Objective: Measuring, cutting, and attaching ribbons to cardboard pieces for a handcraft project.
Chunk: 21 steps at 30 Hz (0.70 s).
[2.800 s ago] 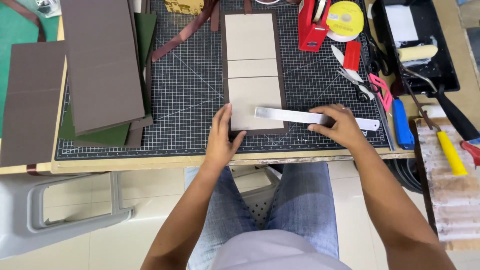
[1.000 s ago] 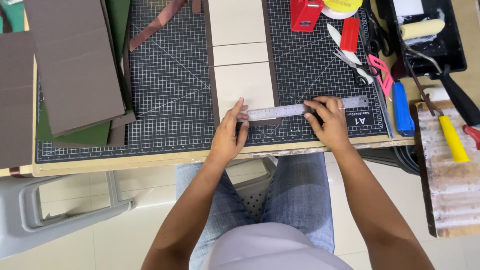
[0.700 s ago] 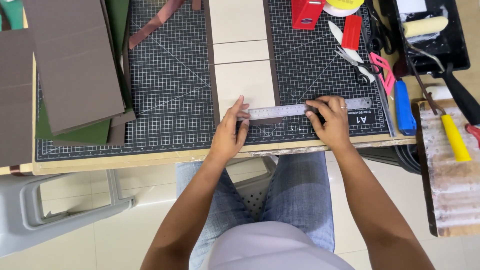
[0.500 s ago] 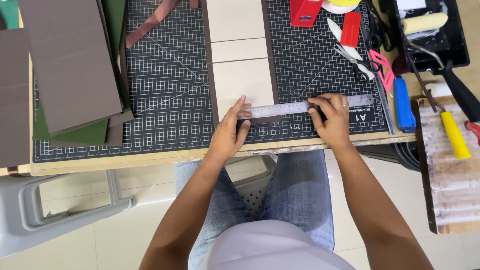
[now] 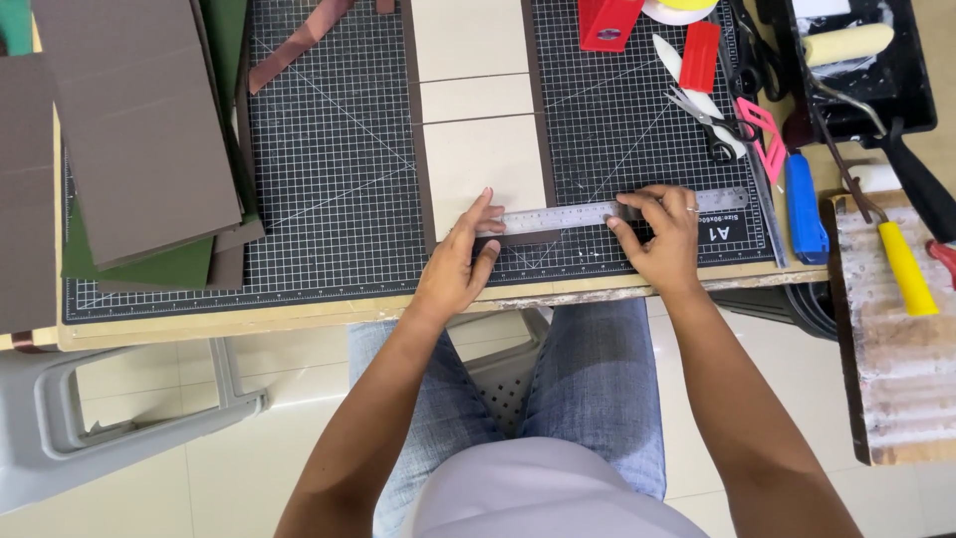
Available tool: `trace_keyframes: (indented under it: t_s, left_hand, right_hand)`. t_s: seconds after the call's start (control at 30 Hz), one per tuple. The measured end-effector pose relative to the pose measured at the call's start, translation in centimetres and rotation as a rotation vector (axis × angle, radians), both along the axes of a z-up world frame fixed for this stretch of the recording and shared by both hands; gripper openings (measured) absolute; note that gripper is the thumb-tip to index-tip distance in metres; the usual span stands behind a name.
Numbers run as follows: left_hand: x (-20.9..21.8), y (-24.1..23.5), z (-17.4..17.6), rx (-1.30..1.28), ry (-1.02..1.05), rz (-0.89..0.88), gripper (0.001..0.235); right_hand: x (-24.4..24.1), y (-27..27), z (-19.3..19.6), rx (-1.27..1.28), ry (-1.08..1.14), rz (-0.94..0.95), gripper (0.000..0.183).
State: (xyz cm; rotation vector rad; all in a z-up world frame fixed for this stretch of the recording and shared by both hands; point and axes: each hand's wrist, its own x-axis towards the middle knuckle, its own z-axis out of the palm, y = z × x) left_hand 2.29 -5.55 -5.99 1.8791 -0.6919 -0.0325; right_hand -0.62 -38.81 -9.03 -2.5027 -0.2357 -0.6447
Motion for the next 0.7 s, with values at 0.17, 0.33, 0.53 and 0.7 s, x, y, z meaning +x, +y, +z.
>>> trace_keyframes:
  t_s: [0.17, 0.33, 0.53, 0.7]
  left_hand:
    - [0.03, -0.04, -0.09, -0.006, 0.010, -0.002, 0.068]
    - [0.01, -0.03, 0.04, -0.008, 0.024, 0.002, 0.068]
    - [0.08, 0.02, -0.10, -0.019, 0.032, -0.004, 0.068]
    - [-0.05, 0.07, 0.04, -0.014, 0.036, 0.003, 0.067]
  right_hand:
    - [0.01, -0.01, -0.10, 0.002, -0.018, -0.006, 0.029]
    - [-0.10, 0.08, -0.04, 0.011, -0.014, -0.010, 0.030]
    - [-0.04, 0.26, 0.28, 0.023, -0.041, 0.008, 0.029]
    - [-0.08, 0.29, 0.32, 0.024, -0.042, 0.014, 0.030]
